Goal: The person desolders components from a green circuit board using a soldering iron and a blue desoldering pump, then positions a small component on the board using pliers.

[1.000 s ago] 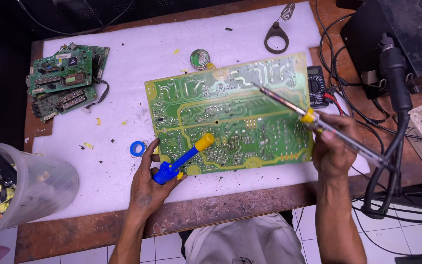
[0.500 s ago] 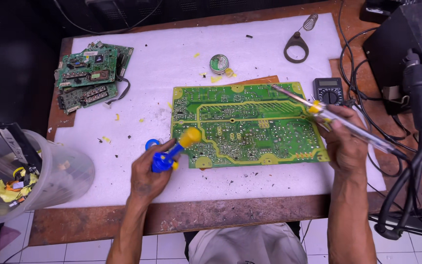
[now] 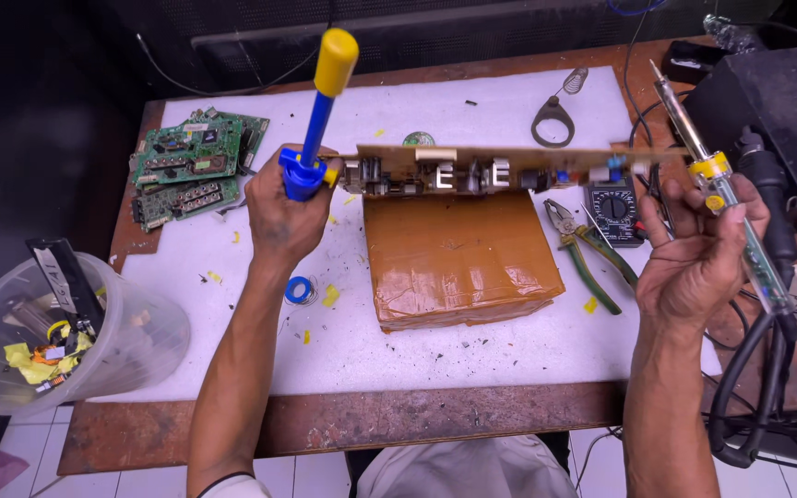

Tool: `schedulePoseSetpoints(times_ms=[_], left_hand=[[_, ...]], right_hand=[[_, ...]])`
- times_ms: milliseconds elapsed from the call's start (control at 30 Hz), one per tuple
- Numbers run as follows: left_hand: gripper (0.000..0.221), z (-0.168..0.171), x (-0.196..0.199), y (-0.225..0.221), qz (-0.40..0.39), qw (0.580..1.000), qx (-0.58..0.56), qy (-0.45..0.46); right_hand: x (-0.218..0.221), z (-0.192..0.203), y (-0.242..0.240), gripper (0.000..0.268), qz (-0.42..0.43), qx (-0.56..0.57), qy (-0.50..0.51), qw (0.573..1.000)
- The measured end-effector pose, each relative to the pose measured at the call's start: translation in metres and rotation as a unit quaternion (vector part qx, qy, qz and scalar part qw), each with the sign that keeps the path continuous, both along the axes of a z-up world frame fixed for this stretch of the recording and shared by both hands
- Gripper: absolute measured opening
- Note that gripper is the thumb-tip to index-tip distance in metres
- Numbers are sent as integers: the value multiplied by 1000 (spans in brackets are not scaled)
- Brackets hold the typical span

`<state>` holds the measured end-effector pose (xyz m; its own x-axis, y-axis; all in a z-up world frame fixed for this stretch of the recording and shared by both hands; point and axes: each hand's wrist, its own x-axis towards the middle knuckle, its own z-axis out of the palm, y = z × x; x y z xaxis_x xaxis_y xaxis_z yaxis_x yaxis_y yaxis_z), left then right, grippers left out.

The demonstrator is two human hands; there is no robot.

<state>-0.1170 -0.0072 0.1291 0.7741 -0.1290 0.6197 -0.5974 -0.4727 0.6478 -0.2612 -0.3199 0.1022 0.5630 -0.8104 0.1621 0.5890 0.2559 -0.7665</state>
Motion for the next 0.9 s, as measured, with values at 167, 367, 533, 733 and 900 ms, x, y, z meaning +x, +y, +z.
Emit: schedulePoseSetpoints(times_ms=[167, 367, 533, 733, 900], left_hand=[[22, -12, 25, -2, -15, 999, -40, 22], [18, -19, 40, -4, -25, 997, -77, 6], [14, -11, 48, -8, -15, 998, -64, 0], [13, -6, 45, -8, -8, 998, -65, 23], [18, -7, 26, 4, -52, 997, -27, 42]], right_hand=[[-8, -3, -7, 46, -54, 7, 28, 998], [-13, -2, -7, 44, -74, 14, 9, 997], [-12, -6, -3, 44, -105, 10, 14, 994], [-16, -10, -3, 41, -132, -7, 18, 991], [-24, -11, -7, 36, -154, -22, 12, 988]])
